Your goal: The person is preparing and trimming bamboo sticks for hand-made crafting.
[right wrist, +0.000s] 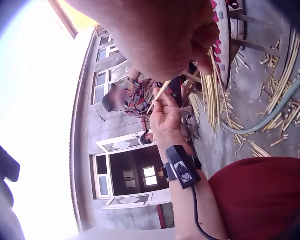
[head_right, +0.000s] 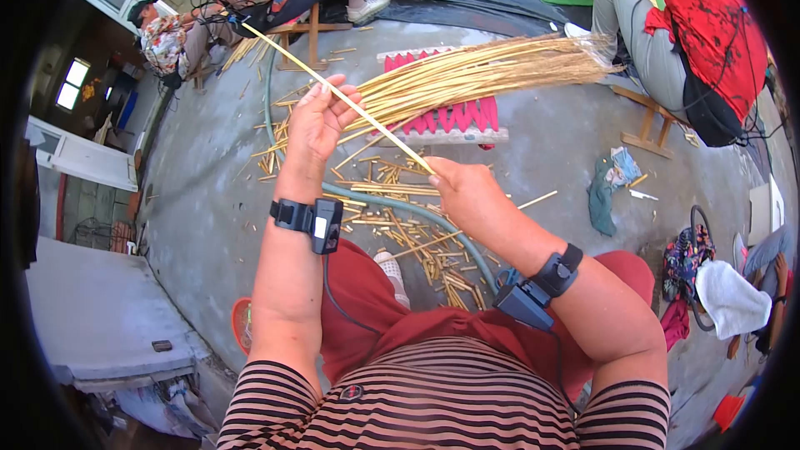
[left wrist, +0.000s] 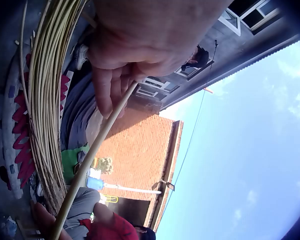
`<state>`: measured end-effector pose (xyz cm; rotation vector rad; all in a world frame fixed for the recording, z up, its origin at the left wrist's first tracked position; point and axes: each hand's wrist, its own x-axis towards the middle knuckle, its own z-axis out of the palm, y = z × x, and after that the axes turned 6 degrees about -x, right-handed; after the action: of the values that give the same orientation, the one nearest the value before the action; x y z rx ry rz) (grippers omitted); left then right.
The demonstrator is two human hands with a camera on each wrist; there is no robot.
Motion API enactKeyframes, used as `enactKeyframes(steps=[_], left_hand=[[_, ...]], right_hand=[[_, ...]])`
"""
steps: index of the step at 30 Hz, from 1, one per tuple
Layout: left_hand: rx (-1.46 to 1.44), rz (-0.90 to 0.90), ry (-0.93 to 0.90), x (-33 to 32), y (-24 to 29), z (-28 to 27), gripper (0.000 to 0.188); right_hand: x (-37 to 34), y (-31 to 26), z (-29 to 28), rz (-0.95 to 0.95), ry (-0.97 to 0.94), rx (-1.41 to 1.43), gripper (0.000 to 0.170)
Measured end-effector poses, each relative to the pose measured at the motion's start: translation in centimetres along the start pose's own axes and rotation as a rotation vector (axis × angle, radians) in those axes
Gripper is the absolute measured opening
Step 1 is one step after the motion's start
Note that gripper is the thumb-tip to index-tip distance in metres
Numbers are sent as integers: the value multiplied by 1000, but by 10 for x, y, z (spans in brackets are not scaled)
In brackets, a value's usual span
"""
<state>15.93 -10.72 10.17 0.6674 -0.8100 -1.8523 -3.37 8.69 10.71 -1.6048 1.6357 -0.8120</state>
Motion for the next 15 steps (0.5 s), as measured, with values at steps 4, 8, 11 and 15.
enactKeyframes(steps=[4, 8, 11, 15], left_hand=[[59, 66, 83, -1, 1, 3, 17], [108, 10, -69, -13, -5, 25, 15], [21, -37, -251, -26, -27, 46, 15], [158, -142, -419, -45, -53, 64, 27]], right_hand=[[-2, 5, 8, 179, -216, 199, 32], [4, 24, 27, 227, -324, 380, 50], [12, 19, 18, 191, -252, 530, 55], [18, 10, 10, 123, -140, 756, 46]])
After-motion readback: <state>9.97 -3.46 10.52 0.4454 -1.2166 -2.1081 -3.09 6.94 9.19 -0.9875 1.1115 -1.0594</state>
